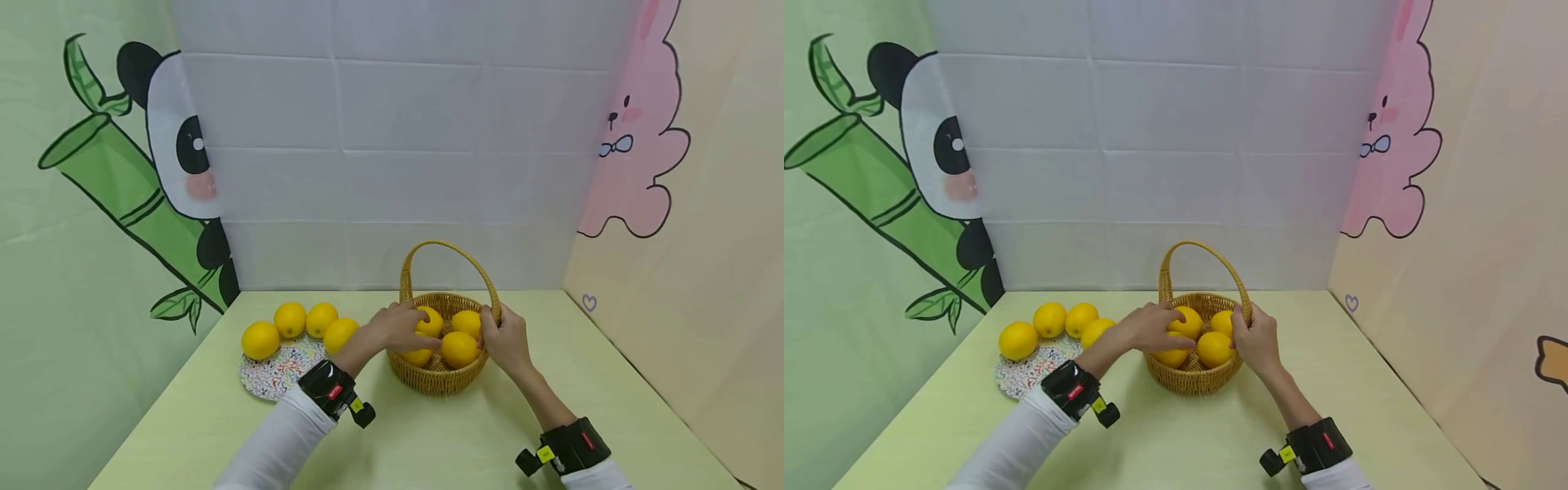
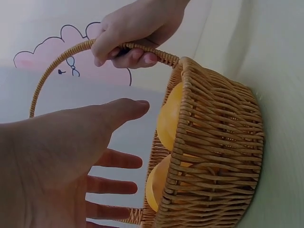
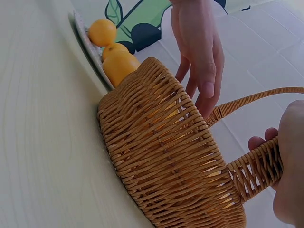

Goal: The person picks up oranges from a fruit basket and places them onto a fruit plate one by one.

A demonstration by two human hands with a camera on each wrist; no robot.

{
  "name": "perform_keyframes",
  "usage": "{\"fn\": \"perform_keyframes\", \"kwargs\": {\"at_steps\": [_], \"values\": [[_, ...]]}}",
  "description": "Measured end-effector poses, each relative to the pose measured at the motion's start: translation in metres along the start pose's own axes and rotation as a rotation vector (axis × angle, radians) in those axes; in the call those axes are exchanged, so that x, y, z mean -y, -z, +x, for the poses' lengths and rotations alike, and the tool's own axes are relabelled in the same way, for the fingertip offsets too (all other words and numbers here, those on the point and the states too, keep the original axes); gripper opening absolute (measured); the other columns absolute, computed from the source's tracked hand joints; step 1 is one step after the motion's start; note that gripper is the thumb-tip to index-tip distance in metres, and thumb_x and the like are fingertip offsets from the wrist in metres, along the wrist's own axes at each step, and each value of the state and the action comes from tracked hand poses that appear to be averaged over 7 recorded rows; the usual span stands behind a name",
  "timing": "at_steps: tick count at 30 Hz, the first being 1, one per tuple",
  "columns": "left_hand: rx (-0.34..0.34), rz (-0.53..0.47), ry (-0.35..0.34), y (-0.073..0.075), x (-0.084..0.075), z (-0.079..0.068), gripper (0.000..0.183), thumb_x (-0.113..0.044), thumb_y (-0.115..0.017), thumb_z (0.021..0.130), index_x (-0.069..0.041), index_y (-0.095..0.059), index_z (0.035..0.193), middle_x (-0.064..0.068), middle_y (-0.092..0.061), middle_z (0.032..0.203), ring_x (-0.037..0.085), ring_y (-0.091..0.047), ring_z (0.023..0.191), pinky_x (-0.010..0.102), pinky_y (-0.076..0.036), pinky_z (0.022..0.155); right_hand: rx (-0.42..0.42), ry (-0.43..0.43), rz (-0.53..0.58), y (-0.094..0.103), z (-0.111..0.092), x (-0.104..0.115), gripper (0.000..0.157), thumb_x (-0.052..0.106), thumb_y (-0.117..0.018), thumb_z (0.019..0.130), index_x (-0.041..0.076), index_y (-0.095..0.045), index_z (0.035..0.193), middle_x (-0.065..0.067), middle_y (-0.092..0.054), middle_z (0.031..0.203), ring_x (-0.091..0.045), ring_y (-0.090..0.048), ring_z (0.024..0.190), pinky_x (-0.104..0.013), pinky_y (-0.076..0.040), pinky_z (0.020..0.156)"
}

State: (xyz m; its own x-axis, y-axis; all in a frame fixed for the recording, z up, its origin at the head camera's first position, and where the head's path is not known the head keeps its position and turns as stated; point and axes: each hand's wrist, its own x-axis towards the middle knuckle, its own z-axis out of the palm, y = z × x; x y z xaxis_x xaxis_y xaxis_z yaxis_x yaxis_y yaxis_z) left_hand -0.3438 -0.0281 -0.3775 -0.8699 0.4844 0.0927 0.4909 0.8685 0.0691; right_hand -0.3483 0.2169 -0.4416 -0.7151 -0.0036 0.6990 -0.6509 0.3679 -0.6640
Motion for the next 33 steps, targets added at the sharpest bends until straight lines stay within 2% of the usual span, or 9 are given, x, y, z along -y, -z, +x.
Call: {"fn": "perform_keyframes", "kwargs": {"at_steps": [5,10,15,24,28,33], "values": [[0.049,0.004,-0.025,-0.008,0.004,0.008,0.074,-0.069,-0.058,0.093,-0.022,-0.058,0.149,0.009,-0.045,0.155,0.033,-0.047,0.133,0.051,-0.045,0.106,-0.006,0.001,0.003,0.0,0.0,0.0,0.039,0.019,-0.048,0.109,0.004,-0.054,0.073,-0.023,-0.059,0.053,-0.036,-0.058,0.04,-0.024,-0.04,0.027],[0.097,-0.004,-0.051,-0.013,0.005,0.013,0.071,-0.065,-0.063,0.092,-0.021,-0.059,0.147,0.008,-0.047,0.152,0.027,-0.048,0.133,0.049,-0.048,0.103,-0.011,0.023,0.003,0.0,0.0,0.001,0.039,0.017,-0.048,0.109,0.002,-0.054,0.073,-0.017,-0.058,0.05,-0.038,-0.057,0.04,-0.023,-0.039,0.027],[0.168,-0.004,-0.015,-0.014,0.0,0.015,0.065,-0.06,-0.065,0.093,-0.021,-0.062,0.145,0.005,-0.051,0.15,0.024,-0.049,0.132,0.048,-0.047,0.104,-0.011,0.027,0.007,0.0,0.0,0.0,0.038,0.017,-0.049,0.109,0.002,-0.054,0.074,-0.015,-0.058,0.05,-0.035,-0.058,0.039,-0.023,-0.041,0.027],[0.288,0.047,0.011,-0.018,-0.002,0.023,0.067,-0.051,-0.071,0.091,-0.028,-0.054,0.152,-0.002,-0.053,0.151,0.021,-0.046,0.136,0.046,-0.043,0.108,-0.012,0.022,0.013,-0.002,0.0,-0.002,0.038,0.017,-0.049,0.109,0.003,-0.054,0.074,-0.013,-0.058,0.05,-0.038,-0.057,0.04,-0.024,-0.041,0.027],[0.291,0.034,0.019,-0.022,0.002,0.026,0.067,-0.043,-0.076,0.089,-0.03,-0.055,0.152,-0.004,-0.054,0.149,0.02,-0.046,0.134,0.046,-0.044,0.107,-0.009,0.025,0.015,-0.002,0.001,-0.003,0.038,0.018,-0.048,0.109,0.004,-0.054,0.074,-0.013,-0.057,0.05,-0.039,-0.057,0.04,-0.025,-0.041,0.026],[0.278,0.027,0.008,-0.022,0.003,0.029,0.066,-0.04,-0.078,0.088,-0.028,-0.058,0.149,-0.004,-0.057,0.145,0.018,-0.05,0.128,0.043,-0.046,0.104,-0.011,0.021,0.015,-0.001,0.001,-0.002,0.037,0.015,-0.049,0.108,0.003,-0.054,0.074,-0.014,-0.058,0.05,-0.038,-0.058,0.04,-0.024,-0.042,0.027]]}}
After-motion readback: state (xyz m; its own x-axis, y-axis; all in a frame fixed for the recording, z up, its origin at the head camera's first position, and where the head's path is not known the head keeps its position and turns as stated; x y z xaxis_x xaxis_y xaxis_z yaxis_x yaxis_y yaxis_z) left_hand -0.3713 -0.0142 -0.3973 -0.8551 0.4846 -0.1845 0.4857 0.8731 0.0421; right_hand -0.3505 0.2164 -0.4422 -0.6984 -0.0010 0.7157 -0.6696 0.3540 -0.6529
